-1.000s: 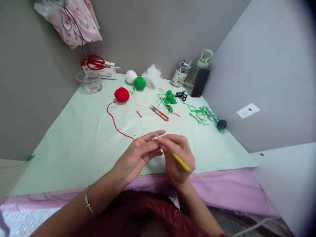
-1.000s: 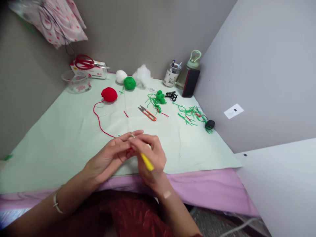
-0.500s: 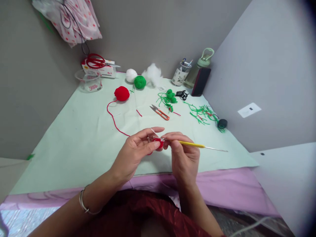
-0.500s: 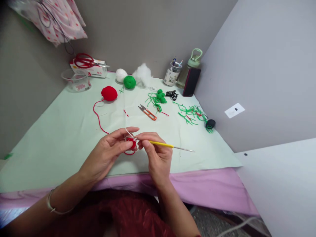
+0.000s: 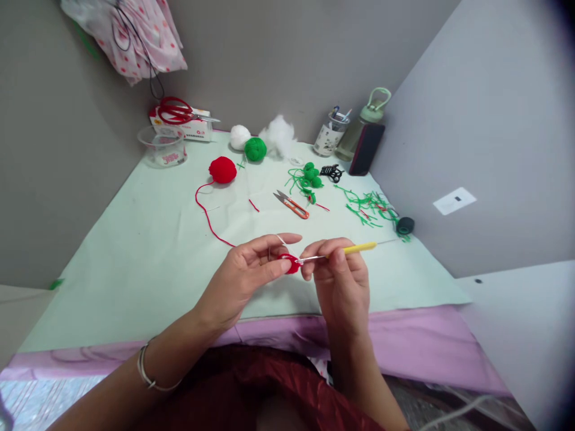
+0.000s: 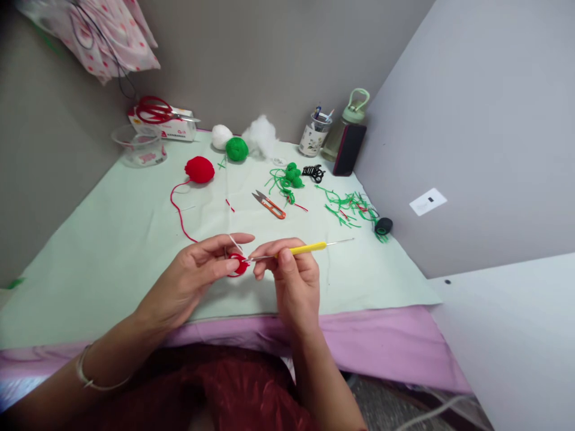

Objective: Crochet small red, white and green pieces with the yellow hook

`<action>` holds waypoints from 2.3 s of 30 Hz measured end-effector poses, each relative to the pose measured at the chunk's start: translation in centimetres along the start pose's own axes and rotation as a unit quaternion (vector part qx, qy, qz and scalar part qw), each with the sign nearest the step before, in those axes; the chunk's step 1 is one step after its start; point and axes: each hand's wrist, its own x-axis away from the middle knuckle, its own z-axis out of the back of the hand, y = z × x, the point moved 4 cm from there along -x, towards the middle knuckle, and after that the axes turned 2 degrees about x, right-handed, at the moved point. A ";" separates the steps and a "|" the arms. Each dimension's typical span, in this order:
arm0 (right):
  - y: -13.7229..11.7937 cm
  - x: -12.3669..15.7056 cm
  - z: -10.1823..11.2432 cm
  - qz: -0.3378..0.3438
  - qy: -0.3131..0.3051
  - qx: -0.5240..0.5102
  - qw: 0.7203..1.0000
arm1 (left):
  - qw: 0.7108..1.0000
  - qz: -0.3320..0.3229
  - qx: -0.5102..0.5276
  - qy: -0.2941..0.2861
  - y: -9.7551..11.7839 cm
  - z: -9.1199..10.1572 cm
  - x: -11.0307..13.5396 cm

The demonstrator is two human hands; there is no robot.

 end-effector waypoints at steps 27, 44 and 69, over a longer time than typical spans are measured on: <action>-0.9 3.8 -0.3 0.364 -0.005 0.398 0.842 | 0.974 0.093 0.204 -0.039 -1.8 -1.9 0.3; -1.6 1.3 0.7 0.112 0.004 0.081 0.990 | 0.998 -0.022 0.048 0.016 -0.3 -0.1 -0.3; 0.2 1.3 0.0 0.069 0.067 0.045 0.994 | 0.983 0.049 0.175 0.008 -1.4 -0.5 -0.7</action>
